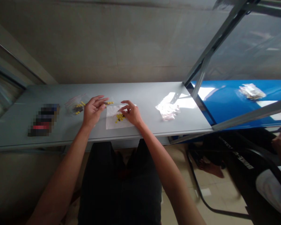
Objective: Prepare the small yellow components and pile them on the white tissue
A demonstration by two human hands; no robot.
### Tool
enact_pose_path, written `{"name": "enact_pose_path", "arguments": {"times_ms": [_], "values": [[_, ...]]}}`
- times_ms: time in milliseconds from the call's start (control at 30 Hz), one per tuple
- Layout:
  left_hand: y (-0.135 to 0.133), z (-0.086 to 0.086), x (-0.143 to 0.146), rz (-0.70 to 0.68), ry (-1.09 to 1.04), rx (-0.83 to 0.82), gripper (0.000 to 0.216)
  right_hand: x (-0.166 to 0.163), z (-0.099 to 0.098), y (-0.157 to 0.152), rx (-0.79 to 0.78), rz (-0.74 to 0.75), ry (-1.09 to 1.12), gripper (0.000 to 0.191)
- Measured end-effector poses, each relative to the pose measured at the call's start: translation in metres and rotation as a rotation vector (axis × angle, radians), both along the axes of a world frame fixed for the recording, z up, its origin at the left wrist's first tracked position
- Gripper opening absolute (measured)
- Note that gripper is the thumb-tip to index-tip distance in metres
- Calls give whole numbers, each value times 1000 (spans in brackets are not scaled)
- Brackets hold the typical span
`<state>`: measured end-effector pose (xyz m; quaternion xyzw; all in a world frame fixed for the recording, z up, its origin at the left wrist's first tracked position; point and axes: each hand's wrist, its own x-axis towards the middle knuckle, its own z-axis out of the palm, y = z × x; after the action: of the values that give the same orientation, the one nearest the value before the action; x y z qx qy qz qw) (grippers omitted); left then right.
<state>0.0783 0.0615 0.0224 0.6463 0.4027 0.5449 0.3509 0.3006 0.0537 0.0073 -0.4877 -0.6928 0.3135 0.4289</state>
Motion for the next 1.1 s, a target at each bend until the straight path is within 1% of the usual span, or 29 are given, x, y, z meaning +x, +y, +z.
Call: {"name": "enact_pose_path", "arguments": {"times_ms": [33,200,333,433,633,767,867,933,1000,1100], "values": [[0,1,0,3,6,8,40,0,0,0,-4,0,8,37],[-3,9,2,14,42,54,33,2,-5,3,40,9,24,21],[-6,16,5,20,95,74,27,2,-10,6,35,-18,57,20],[-8,20,7,25,116,87,24,2,-11,6,34,-19,65,20],[-10,28,7,37,232,164,22,2,-13,7,60,3,48,18],[-10,33,7,67,273,158,22,2,-14,7,48,-23,24,16],[-9,34,8,115,286,159,22,1,-9,6,37,-14,23,16],[-7,34,9,137,299,170,23,0,-6,5,34,4,24,20],[-5,33,9,143,300,182,23,-1,-2,4,35,14,23,24],[-1,29,9,139,289,181,23,-3,-1,3,45,3,34,22]]}}
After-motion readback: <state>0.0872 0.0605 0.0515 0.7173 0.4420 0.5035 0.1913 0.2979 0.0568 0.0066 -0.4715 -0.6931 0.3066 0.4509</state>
